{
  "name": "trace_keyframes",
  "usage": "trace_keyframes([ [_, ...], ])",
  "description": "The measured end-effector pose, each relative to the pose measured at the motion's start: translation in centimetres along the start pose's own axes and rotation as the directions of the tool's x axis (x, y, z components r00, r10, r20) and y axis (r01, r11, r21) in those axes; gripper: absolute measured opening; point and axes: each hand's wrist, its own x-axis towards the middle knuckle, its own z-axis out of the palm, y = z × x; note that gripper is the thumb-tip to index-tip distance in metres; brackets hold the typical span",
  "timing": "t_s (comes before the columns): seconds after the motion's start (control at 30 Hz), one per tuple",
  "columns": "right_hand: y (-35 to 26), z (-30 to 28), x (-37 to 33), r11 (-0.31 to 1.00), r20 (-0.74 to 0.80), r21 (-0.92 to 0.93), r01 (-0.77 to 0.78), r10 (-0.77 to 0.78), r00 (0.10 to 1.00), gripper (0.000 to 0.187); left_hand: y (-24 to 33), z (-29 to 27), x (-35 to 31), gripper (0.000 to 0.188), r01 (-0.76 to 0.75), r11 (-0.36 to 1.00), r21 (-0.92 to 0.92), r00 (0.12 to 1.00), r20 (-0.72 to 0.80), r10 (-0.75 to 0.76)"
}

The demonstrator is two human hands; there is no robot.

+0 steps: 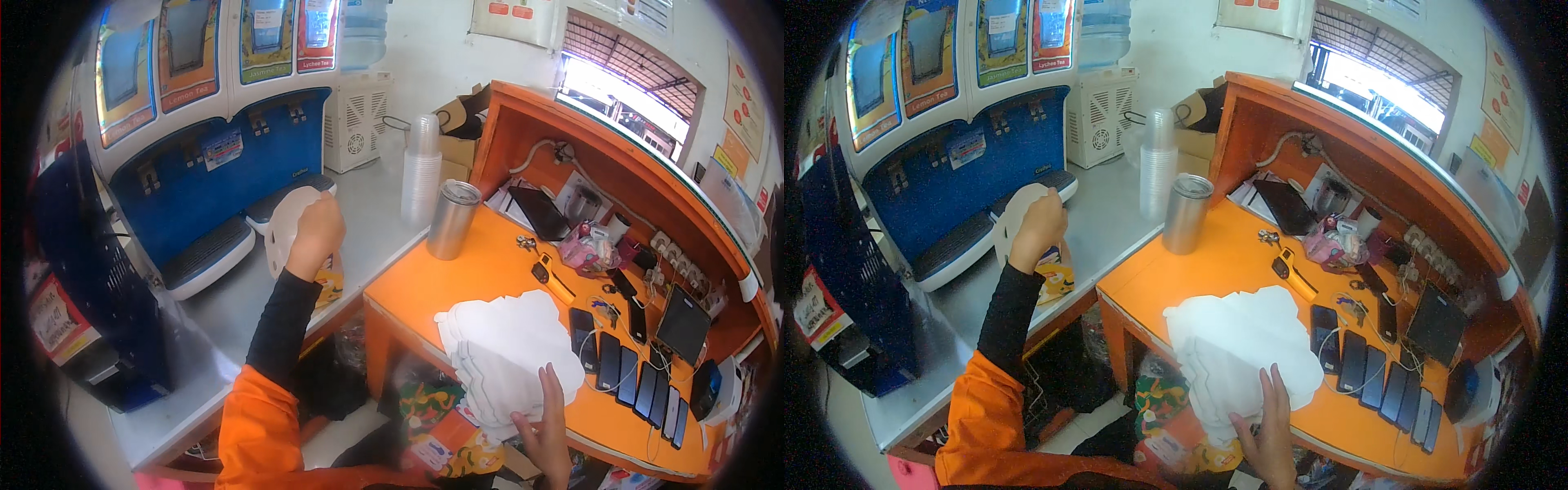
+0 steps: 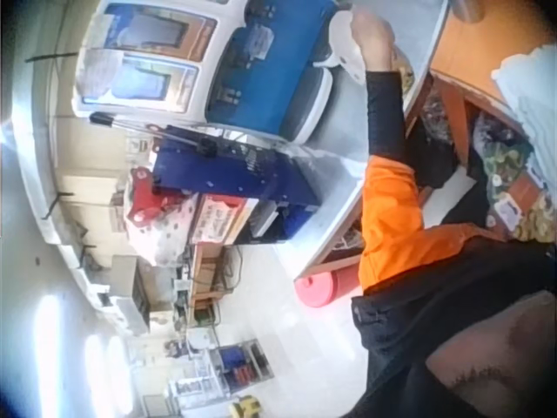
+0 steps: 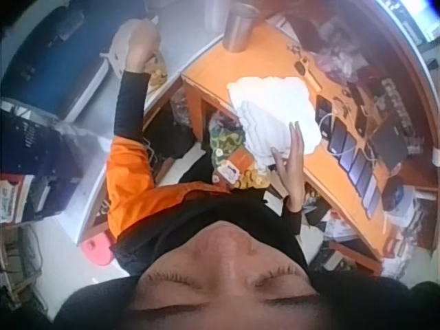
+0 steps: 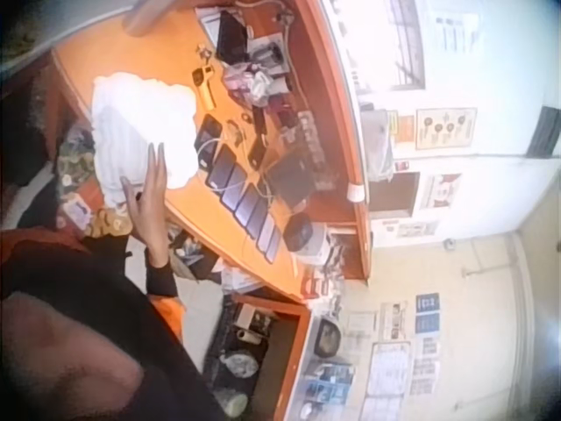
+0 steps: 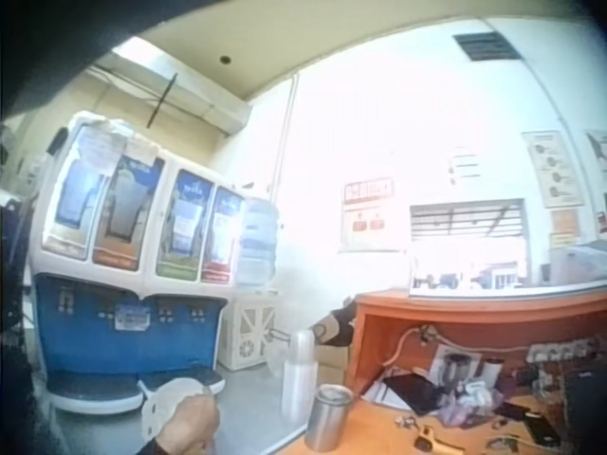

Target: The person repeatedly folds flat-packed paper food boxes into upright containers at a counter. They handle each box one at a time, creasing the sides and bottom, then place the finished boxes into a stack on the left side of the counter.

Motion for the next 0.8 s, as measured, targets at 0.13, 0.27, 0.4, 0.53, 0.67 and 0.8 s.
trace_keyframes([
  [0.13, 0.0, 0.2, -0.2, 0.999, -0.018, -0.039, 0.022, -0.023, 1.0, 0.066, -1.1, 4.0, 2.2, 0.046, 0.065, 0.996, -0.066, 0.989, 0.138, -0.056],
  [0.27, -0.3, -0.1, -0.3, 0.997, -0.006, -0.013, 0.074, -0.074, 0.997, 0.066, -0.6, 1.2, 1.3, 0.065, 0.174, 0.982, -0.073, 0.984, -0.031, -0.177],
  [0.4, 0.4, -1.0, 0.0, 0.986, 0.063, -0.155, 0.055, -0.045, 0.997, 0.06, 4.5, -4.0, -3.1, 0.054, -0.086, 0.995, -0.052, 0.929, -0.365, 0.061],
  [0.53, 2.5, -1.1, 0.6, 0.981, 0.073, -0.184, 0.065, -0.052, 0.996, 0.055, 10.1, -3.9, -10.1, 0.052, -0.463, 0.69, -0.557, 0.861, -0.097, 0.499],
  [0.67, 4.7, 0.1, 1.3, 0.988, 0.13, -0.061, 0.141, -0.132, 0.983, 0.053, 13.6, 0.5, -14.8, 0.055, -0.541, 0.32, -0.777, 0.443, 0.06, 0.894],
  [0.8, 5.1, 0.1, 1.7, 0.994, 0.138, -0.03, 0.104, -0.099, 0.985, 0.051, 16.3, 5.8, -17.8, 0.058, -0.473, 0.255, -0.843, 0.357, 0.08, 0.93],
])
